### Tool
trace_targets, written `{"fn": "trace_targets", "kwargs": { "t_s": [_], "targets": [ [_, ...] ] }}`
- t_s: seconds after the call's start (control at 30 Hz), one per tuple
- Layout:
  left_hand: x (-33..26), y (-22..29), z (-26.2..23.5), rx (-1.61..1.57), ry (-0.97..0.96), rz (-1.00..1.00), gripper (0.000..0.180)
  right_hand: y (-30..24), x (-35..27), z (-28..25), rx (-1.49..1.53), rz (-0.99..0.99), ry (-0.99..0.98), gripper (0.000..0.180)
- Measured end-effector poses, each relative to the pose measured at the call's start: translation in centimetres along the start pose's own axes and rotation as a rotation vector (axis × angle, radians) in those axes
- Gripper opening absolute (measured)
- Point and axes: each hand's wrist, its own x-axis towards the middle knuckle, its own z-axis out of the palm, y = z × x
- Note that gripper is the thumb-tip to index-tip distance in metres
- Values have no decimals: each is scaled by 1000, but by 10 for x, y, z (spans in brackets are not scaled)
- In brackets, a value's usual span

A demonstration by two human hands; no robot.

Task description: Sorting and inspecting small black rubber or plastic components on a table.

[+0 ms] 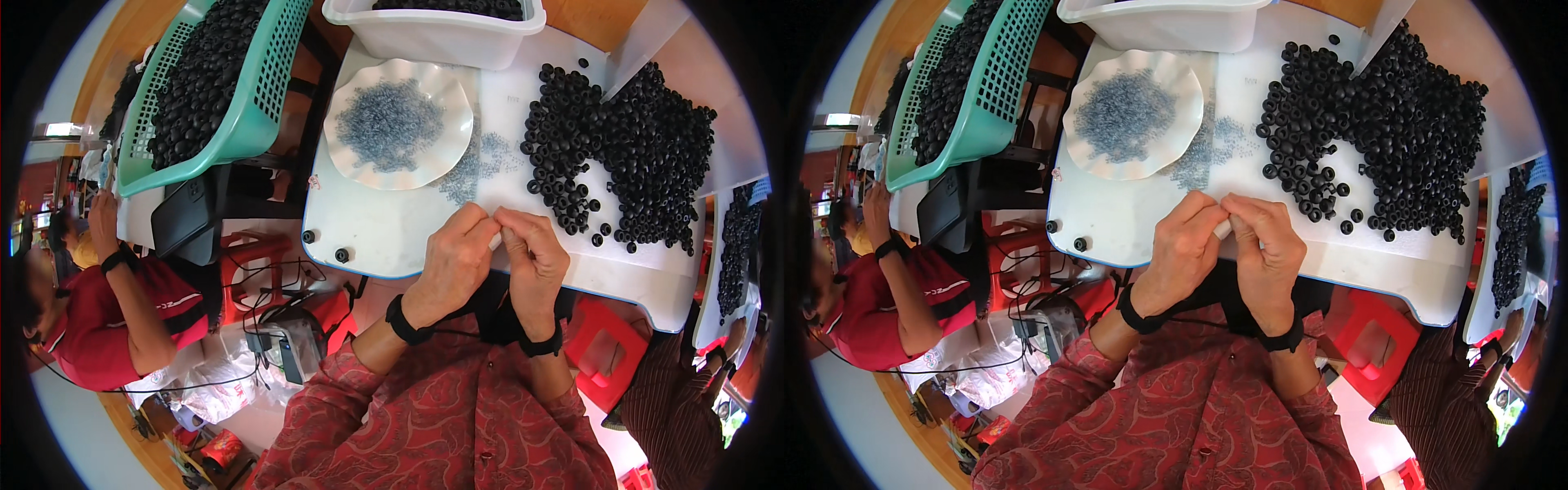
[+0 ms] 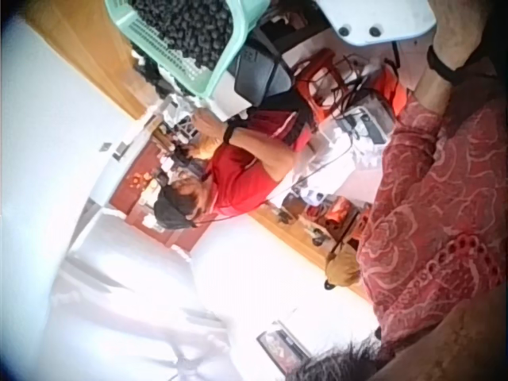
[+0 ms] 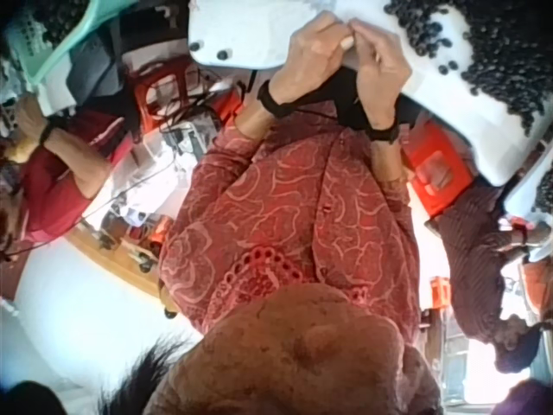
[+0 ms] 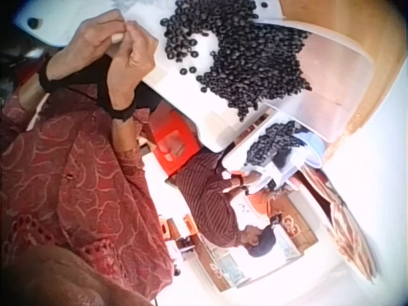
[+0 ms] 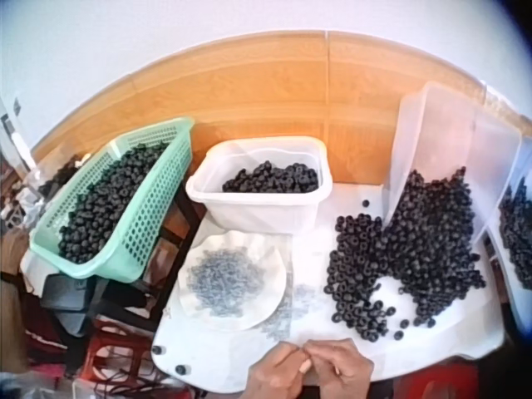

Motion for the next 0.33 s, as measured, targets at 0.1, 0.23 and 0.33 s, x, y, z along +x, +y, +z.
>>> {"fn": "trace_targets", "kwargs": {
  "t_s": [0.1, 0.23, 0.33],
  "targets": [
    [0, -1, -1, -1, -24, -5, 31, -5, 5, -5, 215, 211, -11, 29],
    [1, -1, -3, -14, -65, -34, 33, 0, 10, -13, 323, 348, -88, 35],
    [4, -2, -4, -26, -88, -45, 34, 5, 12, -16, 330, 355, -125, 34]
  ]
}}
